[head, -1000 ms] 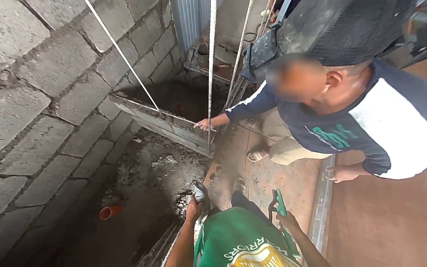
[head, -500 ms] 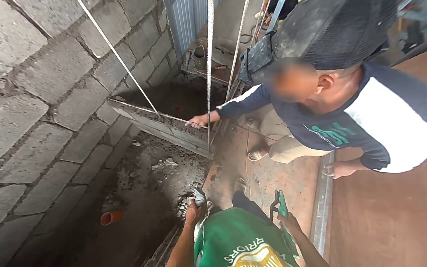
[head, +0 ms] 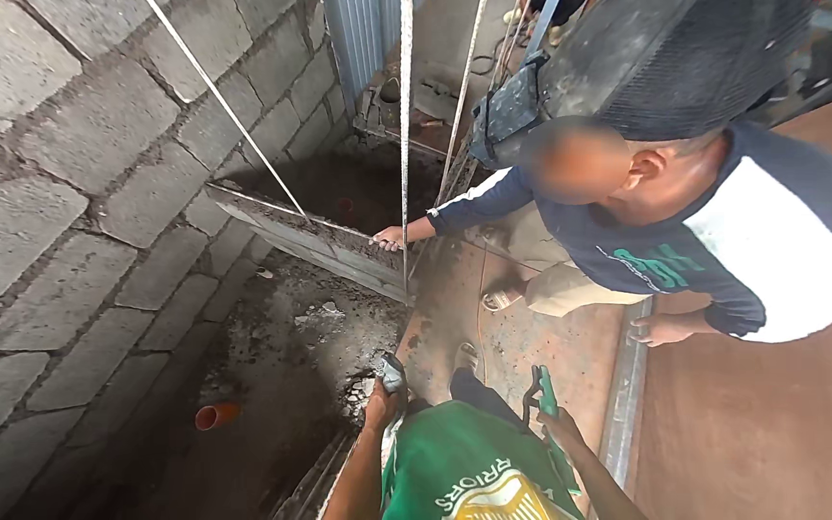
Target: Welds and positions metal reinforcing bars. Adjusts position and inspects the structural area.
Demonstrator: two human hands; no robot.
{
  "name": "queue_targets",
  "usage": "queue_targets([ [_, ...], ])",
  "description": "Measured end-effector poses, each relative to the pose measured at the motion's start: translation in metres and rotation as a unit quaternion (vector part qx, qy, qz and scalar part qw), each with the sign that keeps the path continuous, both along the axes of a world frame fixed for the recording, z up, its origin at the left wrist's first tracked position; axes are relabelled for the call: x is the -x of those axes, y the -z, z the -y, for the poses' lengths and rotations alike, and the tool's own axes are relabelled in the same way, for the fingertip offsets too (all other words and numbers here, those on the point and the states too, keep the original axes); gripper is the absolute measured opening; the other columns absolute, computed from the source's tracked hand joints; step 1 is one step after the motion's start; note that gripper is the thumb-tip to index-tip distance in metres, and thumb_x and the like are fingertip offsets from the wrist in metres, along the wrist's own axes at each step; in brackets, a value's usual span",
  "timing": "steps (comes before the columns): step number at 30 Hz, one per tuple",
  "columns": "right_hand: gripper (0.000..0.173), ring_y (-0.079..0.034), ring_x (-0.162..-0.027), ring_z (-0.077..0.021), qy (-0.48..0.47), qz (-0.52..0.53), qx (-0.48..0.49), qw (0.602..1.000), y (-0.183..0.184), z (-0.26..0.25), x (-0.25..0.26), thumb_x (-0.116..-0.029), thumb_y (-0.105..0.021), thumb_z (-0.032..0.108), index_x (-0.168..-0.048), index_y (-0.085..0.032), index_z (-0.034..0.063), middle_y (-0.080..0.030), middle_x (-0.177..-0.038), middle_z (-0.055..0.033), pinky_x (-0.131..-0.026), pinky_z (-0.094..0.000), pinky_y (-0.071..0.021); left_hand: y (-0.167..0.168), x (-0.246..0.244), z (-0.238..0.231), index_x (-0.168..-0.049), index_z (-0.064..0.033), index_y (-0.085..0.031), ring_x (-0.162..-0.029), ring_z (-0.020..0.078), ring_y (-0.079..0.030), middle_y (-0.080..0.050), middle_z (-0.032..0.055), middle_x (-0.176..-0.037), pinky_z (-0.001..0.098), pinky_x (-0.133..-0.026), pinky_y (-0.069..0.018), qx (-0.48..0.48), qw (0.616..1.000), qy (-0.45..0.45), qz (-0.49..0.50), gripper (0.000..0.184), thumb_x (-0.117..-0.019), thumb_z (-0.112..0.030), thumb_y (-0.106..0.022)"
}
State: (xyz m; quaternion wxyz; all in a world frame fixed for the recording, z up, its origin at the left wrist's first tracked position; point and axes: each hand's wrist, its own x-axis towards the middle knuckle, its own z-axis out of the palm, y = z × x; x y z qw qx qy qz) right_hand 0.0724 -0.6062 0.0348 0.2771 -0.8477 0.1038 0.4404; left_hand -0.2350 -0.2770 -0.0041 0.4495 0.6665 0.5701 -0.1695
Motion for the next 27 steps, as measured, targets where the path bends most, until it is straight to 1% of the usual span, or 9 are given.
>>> queue_targets([
  [4,0.050,-0.062,-0.068,-0.0270,-0.002,0.000,0.004,1.000,-0.001,-0.001,-0.005,-0.0977,-0.066,0.021,-0.138,-0.047,-0.0006,-0.063,-0.095,-0.0205,-0.064,-0.0461,-0.0555,0.003,-0.002,0.003,-0.154,-0.0083,-0.037,-0.121,0.0385,-0.065,-0.064,0.0221,-0.134,0.0602,-0.101,-0.0521,0.000,1.000,-0.004,0.001,0.069,-0.0955,-0.034,-0.065],
  [9,0.050,-0.062,-0.068,-0.0268,-0.008,-0.007,0.011,1.000,-0.001,-0.002,-0.011,-0.0975,-0.067,0.022,-0.138,-0.047,-0.0001,-0.063,-0.095,-0.0201,-0.063,-0.0456,-0.0555,0.002,-0.005,0.005,-0.155,-0.0090,-0.037,-0.123,0.0383,-0.064,-0.063,0.0219,-0.135,0.0603,-0.102,-0.0513,0.003,1.000,-0.005,-0.007,0.071,-0.0958,-0.035,-0.065],
  [14,0.050,-0.062,-0.069,-0.0262,-0.013,-0.017,0.015,1.000,-0.005,-0.006,-0.016,-0.0988,-0.065,0.023,-0.139,-0.046,0.0001,-0.062,-0.094,-0.0192,-0.064,-0.0452,-0.0554,0.004,-0.008,0.006,-0.155,-0.0096,-0.036,-0.119,0.0394,-0.066,-0.065,0.0226,-0.132,0.0603,-0.100,-0.0528,0.004,1.000,-0.007,-0.013,0.071,-0.0958,-0.035,-0.065],
  [15,0.049,-0.062,-0.068,-0.0258,-0.016,-0.017,0.014,1.000,-0.005,-0.006,-0.017,-0.0989,-0.065,0.023,-0.138,-0.046,0.0000,-0.062,-0.094,-0.0189,-0.063,-0.0445,-0.0555,0.005,-0.009,0.006,-0.155,-0.0095,-0.035,-0.119,0.0394,-0.066,-0.065,0.0227,-0.132,0.0602,-0.100,-0.0527,0.005,1.000,-0.007,-0.013,0.071,-0.0960,-0.035,-0.065],
  [19,0.049,-0.063,-0.070,-0.0266,-0.026,-0.018,0.013,0.999,-0.006,-0.008,-0.022,-0.1000,-0.064,0.022,-0.139,-0.046,-0.0004,-0.063,-0.097,-0.0201,-0.064,-0.0448,-0.0557,0.005,-0.013,0.007,-0.155,-0.0092,-0.036,-0.121,0.0385,-0.066,-0.065,0.0222,-0.132,0.0597,-0.101,-0.0524,0.005,1.000,-0.005,-0.010,0.070,-0.0961,-0.035,-0.064],
  [22,0.050,-0.063,-0.071,-0.0277,-0.032,-0.018,0.014,0.999,-0.007,-0.010,-0.023,-0.0989,-0.064,0.021,-0.140,-0.045,-0.0005,-0.063,-0.098,-0.0210,-0.065,-0.0466,-0.0556,0.002,-0.015,0.007,-0.154,-0.0085,-0.036,-0.119,0.0395,-0.066,-0.065,0.0229,-0.131,0.0603,-0.100,-0.0527,0.007,1.000,-0.008,-0.007,0.069,-0.0961,-0.034,-0.065],
  [27,0.051,-0.063,-0.070,-0.0276,-0.036,-0.016,0.016,0.999,-0.004,-0.009,-0.028,-0.0981,-0.066,0.021,-0.139,-0.046,-0.0004,-0.063,-0.097,-0.0205,-0.065,-0.0467,-0.0554,0.003,-0.018,0.008,-0.153,-0.0085,-0.038,-0.117,0.0397,-0.067,-0.066,0.0227,-0.129,0.0610,-0.098,-0.0531,0.002,1.000,-0.004,-0.009,0.068,-0.0959,-0.034,-0.065],
])
